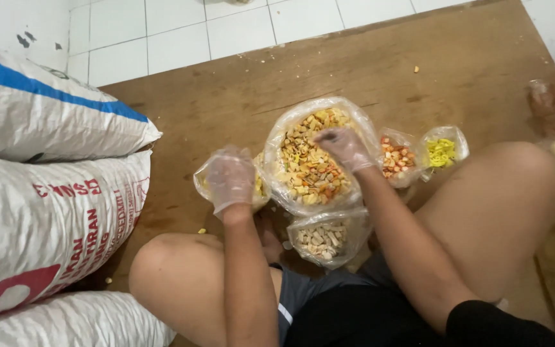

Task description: Mixing various snack items from smaller plastic bags into a larger one by hand

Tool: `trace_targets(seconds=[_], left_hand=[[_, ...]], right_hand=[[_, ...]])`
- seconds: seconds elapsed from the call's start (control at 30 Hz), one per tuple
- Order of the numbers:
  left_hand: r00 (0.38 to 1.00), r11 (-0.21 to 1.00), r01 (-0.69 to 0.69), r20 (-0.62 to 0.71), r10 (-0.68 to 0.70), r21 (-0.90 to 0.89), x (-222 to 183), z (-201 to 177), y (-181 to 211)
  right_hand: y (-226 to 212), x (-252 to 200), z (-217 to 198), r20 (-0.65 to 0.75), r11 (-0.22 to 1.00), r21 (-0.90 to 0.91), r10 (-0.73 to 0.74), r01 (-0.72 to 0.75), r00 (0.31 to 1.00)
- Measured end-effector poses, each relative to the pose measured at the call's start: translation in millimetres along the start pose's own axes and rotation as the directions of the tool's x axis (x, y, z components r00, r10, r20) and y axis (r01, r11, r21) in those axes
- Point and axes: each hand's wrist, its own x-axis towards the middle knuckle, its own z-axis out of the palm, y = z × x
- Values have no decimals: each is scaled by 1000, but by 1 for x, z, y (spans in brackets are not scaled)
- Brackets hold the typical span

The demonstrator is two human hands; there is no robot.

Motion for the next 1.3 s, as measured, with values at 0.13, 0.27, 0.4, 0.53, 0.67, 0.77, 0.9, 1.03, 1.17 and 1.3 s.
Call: trace_targets(seconds=[0.13,0.27,0.4,0.53,0.67,0.77,0.9,1.03,1.17,1.3], left_hand=[[987,948,-154,-88,135,-278,-9,-20,57],[955,920,-296,-80,284,-259,20,61,64],[934,918,-358,-74,351,-168,40,113,59],[948,935,-318,-57,313,-157,36,133,59],[962,953,-271,-52,267,-133,37,143,64],[970,964,-240,-52,235,-116,40,149,68],[981,977,-189,-53,184,-98,35,130,81],[930,952,-286,-207,303,107,41,118,105],[956,977,-206,-200,214,63,26,123,113],[992,993,-96,-94,89,-66,12,106,127]], right_hand=[[34,7,-44,-256,882,-442,52,-164,965],[138,40,-111,-497,774,-529,49,-348,866],[196,37,-165,-593,688,-562,52,-460,803],[116,-3,-135,-568,426,-735,36,-527,822],[154,11,-138,-630,735,-483,86,-476,772],[89,5,-99,-593,729,-678,-465,-95,657],[99,32,-50,-483,548,-834,-670,-63,564],[100,40,-14,-280,720,-666,-482,193,830],[97,45,5,-99,644,-747,-352,164,931],[105,82,26,-83,633,-770,-232,85,969]])
